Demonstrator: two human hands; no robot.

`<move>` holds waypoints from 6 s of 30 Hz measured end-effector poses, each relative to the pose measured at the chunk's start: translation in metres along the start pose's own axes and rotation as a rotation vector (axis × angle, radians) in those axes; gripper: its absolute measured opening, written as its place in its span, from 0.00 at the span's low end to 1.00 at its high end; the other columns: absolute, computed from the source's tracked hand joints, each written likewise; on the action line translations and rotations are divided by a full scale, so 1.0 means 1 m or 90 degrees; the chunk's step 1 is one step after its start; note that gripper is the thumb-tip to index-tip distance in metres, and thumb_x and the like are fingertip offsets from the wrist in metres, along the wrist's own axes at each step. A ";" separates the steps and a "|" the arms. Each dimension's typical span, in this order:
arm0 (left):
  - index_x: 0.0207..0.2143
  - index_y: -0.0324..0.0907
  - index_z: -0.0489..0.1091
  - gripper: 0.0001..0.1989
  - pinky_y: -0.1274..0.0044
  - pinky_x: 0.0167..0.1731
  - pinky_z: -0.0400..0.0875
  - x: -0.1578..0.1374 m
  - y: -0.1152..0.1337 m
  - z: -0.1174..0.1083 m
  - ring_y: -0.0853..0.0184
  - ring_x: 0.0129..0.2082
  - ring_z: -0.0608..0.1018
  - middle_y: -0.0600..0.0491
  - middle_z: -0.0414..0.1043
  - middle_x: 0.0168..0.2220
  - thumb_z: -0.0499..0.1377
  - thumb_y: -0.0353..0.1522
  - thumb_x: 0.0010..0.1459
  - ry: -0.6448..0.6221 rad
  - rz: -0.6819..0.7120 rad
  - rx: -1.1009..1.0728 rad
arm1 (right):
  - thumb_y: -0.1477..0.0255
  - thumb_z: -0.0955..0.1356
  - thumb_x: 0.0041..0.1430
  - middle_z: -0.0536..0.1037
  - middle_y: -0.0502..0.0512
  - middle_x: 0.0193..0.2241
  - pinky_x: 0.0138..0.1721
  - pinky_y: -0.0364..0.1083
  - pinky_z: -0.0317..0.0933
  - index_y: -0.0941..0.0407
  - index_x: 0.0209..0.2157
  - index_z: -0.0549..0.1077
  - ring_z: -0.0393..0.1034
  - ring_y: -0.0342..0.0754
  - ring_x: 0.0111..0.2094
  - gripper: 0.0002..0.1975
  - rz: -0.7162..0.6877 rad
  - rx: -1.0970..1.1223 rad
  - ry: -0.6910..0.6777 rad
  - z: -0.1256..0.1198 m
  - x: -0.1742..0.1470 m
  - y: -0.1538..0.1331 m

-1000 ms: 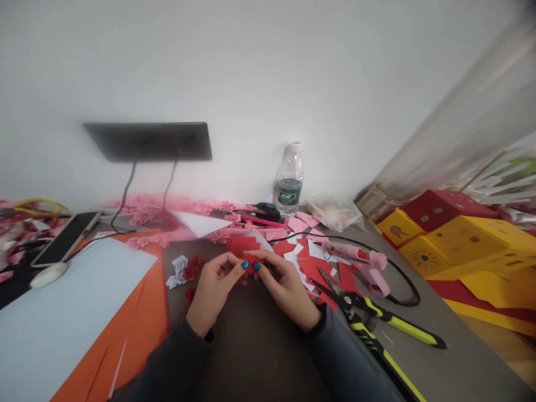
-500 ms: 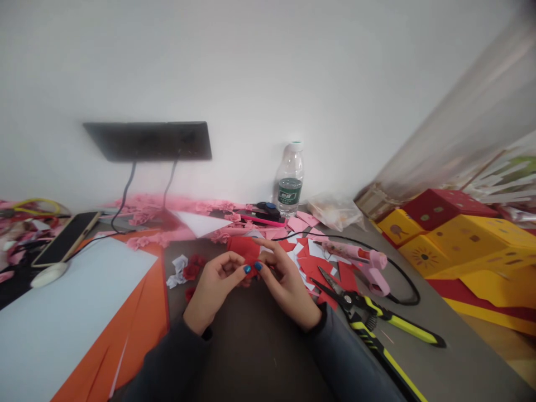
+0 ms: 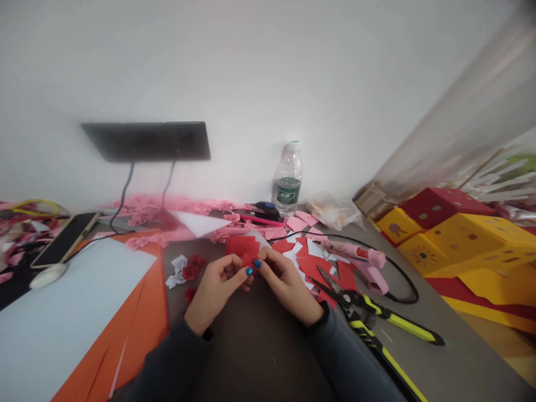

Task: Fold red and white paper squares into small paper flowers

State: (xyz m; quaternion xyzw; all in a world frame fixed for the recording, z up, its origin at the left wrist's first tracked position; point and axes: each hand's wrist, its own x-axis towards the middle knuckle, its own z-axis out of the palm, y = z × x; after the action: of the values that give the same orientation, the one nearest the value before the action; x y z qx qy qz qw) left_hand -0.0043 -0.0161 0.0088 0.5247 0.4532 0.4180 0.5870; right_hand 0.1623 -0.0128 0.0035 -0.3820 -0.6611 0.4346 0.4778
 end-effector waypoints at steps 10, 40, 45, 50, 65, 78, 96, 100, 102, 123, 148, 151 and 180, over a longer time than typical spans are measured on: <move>0.27 0.39 0.68 0.14 0.80 0.23 0.71 -0.004 0.007 0.004 0.70 0.25 0.72 0.56 0.66 0.25 0.62 0.40 0.56 -0.035 0.039 0.033 | 0.61 0.61 0.68 0.66 0.49 0.24 0.31 0.44 0.57 0.55 0.27 0.65 0.60 0.44 0.27 0.17 -0.008 -0.003 -0.047 -0.001 -0.001 -0.002; 0.38 0.36 0.79 0.19 0.74 0.32 0.78 0.000 -0.003 0.003 0.65 0.29 0.79 0.46 0.80 0.33 0.65 0.43 0.53 0.018 -0.017 -0.086 | 0.73 0.67 0.62 0.75 0.56 0.36 0.38 0.48 0.66 0.53 0.41 0.75 0.69 0.48 0.36 0.07 -0.124 -0.046 0.061 -0.002 0.001 -0.006; 0.39 0.37 0.79 0.20 0.76 0.30 0.78 0.001 -0.003 0.002 0.68 0.27 0.78 0.48 0.80 0.33 0.67 0.43 0.50 0.047 -0.014 -0.101 | 0.74 0.69 0.60 0.74 0.57 0.38 0.42 0.50 0.67 0.53 0.39 0.77 0.70 0.51 0.42 0.06 -0.128 -0.051 0.032 -0.005 0.003 -0.005; 0.35 0.37 0.79 0.19 0.75 0.28 0.77 0.001 -0.002 0.002 0.67 0.26 0.78 0.48 0.80 0.30 0.65 0.45 0.52 0.035 -0.016 -0.103 | 0.71 0.71 0.59 0.75 0.57 0.38 0.43 0.50 0.67 0.53 0.39 0.77 0.71 0.50 0.41 0.06 -0.136 -0.060 0.007 -0.006 0.003 -0.004; 0.36 0.38 0.78 0.13 0.79 0.29 0.70 -0.002 0.002 -0.003 0.66 0.27 0.78 0.50 0.79 0.28 0.59 0.38 0.60 0.034 0.070 0.114 | 0.70 0.70 0.60 0.75 0.56 0.34 0.41 0.49 0.66 0.54 0.32 0.77 0.72 0.50 0.38 0.03 -0.132 -0.028 0.033 -0.007 0.003 -0.007; 0.36 0.38 0.75 0.13 0.80 0.28 0.68 -0.007 0.006 0.000 0.66 0.29 0.77 0.52 0.77 0.28 0.58 0.39 0.60 -0.014 0.114 0.224 | 0.72 0.68 0.62 0.70 0.49 0.26 0.32 0.44 0.59 0.55 0.28 0.69 0.64 0.45 0.28 0.08 -0.066 -0.024 0.059 -0.003 0.001 -0.006; 0.34 0.38 0.76 0.08 0.80 0.31 0.76 -0.003 0.008 0.001 0.66 0.29 0.82 0.51 0.81 0.28 0.60 0.34 0.56 0.057 0.105 0.136 | 0.68 0.69 0.60 0.75 0.52 0.28 0.33 0.45 0.62 0.56 0.32 0.74 0.68 0.45 0.30 0.06 -0.015 0.011 0.031 -0.004 0.003 -0.002; 0.35 0.39 0.77 0.09 0.80 0.33 0.76 -0.004 0.007 0.001 0.67 0.29 0.81 0.51 0.81 0.30 0.59 0.34 0.58 0.038 0.114 0.134 | 0.63 0.70 0.59 0.75 0.51 0.27 0.32 0.44 0.63 0.56 0.30 0.73 0.70 0.45 0.28 0.10 0.025 0.094 0.013 -0.004 0.004 0.000; 0.35 0.39 0.77 0.09 0.79 0.34 0.76 -0.005 0.006 0.001 0.67 0.29 0.81 0.51 0.81 0.30 0.59 0.34 0.58 0.026 0.113 0.138 | 0.63 0.71 0.58 0.75 0.50 0.26 0.31 0.44 0.63 0.56 0.28 0.72 0.70 0.45 0.28 0.12 0.047 0.114 0.011 -0.004 0.004 0.001; 0.33 0.39 0.69 0.11 0.79 0.27 0.72 -0.001 0.006 0.002 0.69 0.25 0.76 0.55 0.73 0.25 0.57 0.39 0.60 0.003 0.087 0.067 | 0.60 0.65 0.63 0.67 0.49 0.27 0.32 0.44 0.58 0.55 0.31 0.64 0.63 0.44 0.28 0.13 0.059 0.108 -0.019 0.000 0.001 -0.001; 0.43 0.41 0.71 0.09 0.78 0.31 0.76 -0.006 0.004 0.000 0.68 0.28 0.80 0.53 0.77 0.31 0.57 0.34 0.61 0.052 0.172 0.158 | 0.57 0.66 0.62 0.64 0.47 0.24 0.29 0.44 0.53 0.54 0.28 0.64 0.57 0.43 0.26 0.16 0.078 0.124 -0.058 0.000 0.002 -0.006; 0.47 0.43 0.68 0.16 0.78 0.35 0.76 -0.006 0.003 0.001 0.66 0.35 0.80 0.52 0.76 0.37 0.63 0.32 0.56 0.061 0.202 0.172 | 0.56 0.66 0.61 0.62 0.46 0.24 0.28 0.43 0.53 0.54 0.28 0.63 0.56 0.43 0.25 0.17 0.076 0.151 -0.014 0.000 0.002 -0.005; 0.35 0.43 0.79 0.05 0.78 0.35 0.76 -0.006 0.004 -0.002 0.65 0.34 0.81 0.51 0.81 0.34 0.64 0.31 0.56 0.161 0.256 0.180 | 0.57 0.66 0.62 0.66 0.49 0.27 0.31 0.44 0.57 0.54 0.31 0.66 0.60 0.45 0.28 0.15 0.048 0.108 -0.038 0.004 0.000 -0.009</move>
State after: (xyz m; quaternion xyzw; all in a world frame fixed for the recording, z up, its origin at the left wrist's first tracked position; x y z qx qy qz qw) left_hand -0.0080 -0.0210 0.0137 0.6244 0.4634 0.5212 0.3518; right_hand 0.1576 -0.0166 0.0109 -0.3514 -0.6209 0.5180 0.4719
